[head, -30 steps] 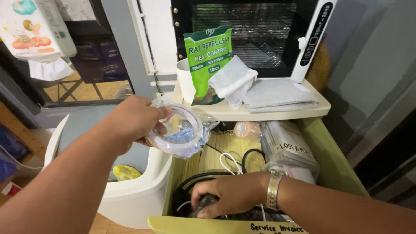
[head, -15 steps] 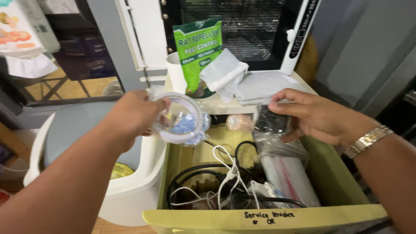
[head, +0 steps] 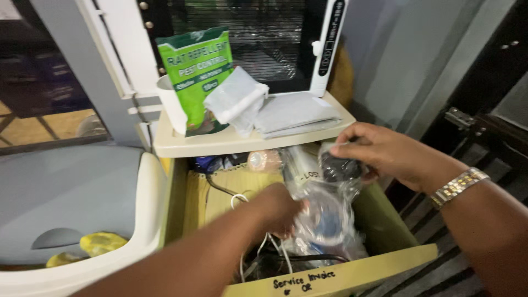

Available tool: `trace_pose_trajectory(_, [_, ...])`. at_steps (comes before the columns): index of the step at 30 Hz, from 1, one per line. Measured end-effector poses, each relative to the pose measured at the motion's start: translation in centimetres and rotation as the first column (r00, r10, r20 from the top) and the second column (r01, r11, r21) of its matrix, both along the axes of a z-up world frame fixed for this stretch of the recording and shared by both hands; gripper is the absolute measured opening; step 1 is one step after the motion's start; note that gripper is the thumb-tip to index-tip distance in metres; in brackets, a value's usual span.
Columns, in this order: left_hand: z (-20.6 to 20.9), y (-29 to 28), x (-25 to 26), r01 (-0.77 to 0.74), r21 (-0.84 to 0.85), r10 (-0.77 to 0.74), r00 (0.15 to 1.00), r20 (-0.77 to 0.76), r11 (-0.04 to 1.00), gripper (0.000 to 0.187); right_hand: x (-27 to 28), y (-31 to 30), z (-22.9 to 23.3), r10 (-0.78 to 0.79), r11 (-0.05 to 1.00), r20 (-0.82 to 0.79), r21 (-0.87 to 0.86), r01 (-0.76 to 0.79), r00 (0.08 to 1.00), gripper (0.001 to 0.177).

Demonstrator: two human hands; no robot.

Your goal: The person sorts through a drawer containing various items, including plastic bags, cables, and a rat repellent packet. They pick up and examine several objects, placing some on a nearby shelf and discarding others into a bin.

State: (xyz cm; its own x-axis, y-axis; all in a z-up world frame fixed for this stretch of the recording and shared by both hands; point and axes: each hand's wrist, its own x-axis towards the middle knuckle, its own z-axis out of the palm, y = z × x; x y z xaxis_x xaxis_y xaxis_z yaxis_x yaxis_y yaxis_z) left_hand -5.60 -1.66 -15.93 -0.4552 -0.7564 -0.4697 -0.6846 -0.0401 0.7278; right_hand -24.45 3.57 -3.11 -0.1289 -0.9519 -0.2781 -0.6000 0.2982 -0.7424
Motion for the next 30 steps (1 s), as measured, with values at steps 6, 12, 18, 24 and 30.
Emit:
trace_pose_trajectory(6, [0.1,0.8,1.1,0.034,0.279,0.078,0.922,-0.38,0.96,0.046,0.7,0.6,-1.0,0.282,0.951,0.088,0.107,-0.291,0.955,0.048])
trace_pose_trajectory(12, [1.0,4.2,4.3,0.451,-0.109,-0.437,0.89,0.132,0.886,0.051,2.1,0.7,-5.2,0.489,0.855,-0.069,0.234,-0.463,0.869,0.051])
trace_pose_trajectory(18, [-0.5,3.5,5.2,0.528,-0.148,-0.478,0.834,0.276,0.836,0.039,2.4,-0.1,-6.0,0.529,0.833,-0.184,0.298,-0.466,0.829,0.054])
trace_pose_trajectory(24, [0.2,4.0,4.0,0.704,-0.164,-0.508,0.635,0.582,0.691,0.034,2.7,-1.1,-4.4,0.35,0.931,-0.064,0.13,-0.34,0.934,0.044])
trace_pose_trajectory(30, [1.7,2.7,6.9,0.613,-0.179,-0.575,0.787,0.224,0.769,0.036,4.0,-0.7,-5.5,0.464,0.885,-0.012,0.059,-0.462,0.886,0.045])
